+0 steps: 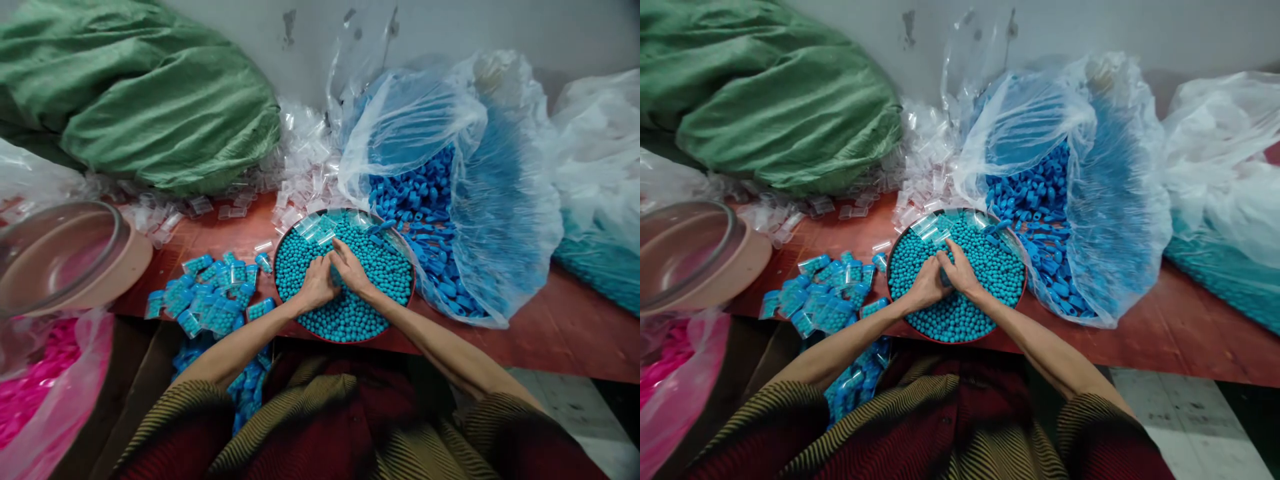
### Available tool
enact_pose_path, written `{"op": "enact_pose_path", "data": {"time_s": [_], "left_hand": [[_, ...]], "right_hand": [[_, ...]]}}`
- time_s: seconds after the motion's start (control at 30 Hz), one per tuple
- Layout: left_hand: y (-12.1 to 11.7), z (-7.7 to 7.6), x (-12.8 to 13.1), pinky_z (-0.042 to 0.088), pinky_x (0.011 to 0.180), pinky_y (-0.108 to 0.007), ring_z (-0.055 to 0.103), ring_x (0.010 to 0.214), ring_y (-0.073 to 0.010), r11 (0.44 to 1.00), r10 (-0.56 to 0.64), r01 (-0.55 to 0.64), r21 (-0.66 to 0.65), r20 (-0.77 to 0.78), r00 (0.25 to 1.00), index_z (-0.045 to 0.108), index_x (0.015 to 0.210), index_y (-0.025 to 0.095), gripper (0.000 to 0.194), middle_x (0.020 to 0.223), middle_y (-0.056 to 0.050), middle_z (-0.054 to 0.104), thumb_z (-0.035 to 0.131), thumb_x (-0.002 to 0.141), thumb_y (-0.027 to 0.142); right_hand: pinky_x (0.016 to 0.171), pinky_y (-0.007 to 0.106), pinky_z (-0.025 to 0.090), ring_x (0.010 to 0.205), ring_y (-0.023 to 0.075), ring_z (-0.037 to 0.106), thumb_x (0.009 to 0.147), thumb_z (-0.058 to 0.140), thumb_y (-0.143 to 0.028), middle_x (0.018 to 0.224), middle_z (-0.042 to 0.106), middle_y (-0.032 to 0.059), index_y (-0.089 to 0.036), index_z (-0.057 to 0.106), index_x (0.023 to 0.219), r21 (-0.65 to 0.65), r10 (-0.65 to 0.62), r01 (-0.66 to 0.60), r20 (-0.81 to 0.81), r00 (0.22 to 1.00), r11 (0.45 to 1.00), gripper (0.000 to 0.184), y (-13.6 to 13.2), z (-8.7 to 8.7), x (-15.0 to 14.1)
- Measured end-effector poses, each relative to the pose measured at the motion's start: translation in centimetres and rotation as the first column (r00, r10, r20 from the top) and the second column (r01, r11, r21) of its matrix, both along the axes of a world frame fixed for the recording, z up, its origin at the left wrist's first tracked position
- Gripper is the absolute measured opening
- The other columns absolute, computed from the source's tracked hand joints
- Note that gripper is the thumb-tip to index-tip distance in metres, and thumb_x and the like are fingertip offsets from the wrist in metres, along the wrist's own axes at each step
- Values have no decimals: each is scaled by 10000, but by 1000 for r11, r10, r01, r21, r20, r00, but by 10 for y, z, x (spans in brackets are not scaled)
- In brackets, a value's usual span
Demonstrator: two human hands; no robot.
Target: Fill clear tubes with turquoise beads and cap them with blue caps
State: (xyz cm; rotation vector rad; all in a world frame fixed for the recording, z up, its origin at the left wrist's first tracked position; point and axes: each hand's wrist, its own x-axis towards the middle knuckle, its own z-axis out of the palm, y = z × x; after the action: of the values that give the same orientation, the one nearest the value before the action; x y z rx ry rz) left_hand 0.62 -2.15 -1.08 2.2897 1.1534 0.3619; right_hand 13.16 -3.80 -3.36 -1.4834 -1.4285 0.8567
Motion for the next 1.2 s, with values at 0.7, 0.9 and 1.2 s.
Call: {"op": "enact_pose_path", "data": {"time_s": [0.7, 0.9, 1.2], "left_hand": [[15, 5, -22, 392, 968, -390, 469, 1165, -318, 988, 100, -131, -80, -311, 945, 355, 1275, 89, 784, 1212, -175, 497, 677, 571, 216], [18, -1, -19, 401, 958, -385, 484, 1142, -320, 982, 121, -158, -101, -302, 946, 361, 1273, 72, 795, 1198, -184, 488, 682, 565, 234], [21, -19, -1, 379, 996, -423, 467, 1172, -324, 974, 194, -203, -98, -96, 976, 355, 1257, 118, 779, 1200, -154, 491, 683, 555, 205]], "right_hand": [[1060, 452, 338, 1239, 277, 456, 886, 413, -334, 1291, 538, 173, -111, 568, 1215, 130, -40, -26, 482, 875, 991, 427, 46, -36, 57], [981, 382, 396, 1015, 234, 585, 842, 466, -371, 998, 685, 107, -161, 677, 899, 89, -112, 92, 261, 959, 992, 303, 69, -33, 64], [784, 323, 476, 788, 206, 616, 787, 424, -632, 702, 660, 23, -164, 641, 672, -93, -185, 183, -15, 983, 979, 528, 74, -33, 43]]}}
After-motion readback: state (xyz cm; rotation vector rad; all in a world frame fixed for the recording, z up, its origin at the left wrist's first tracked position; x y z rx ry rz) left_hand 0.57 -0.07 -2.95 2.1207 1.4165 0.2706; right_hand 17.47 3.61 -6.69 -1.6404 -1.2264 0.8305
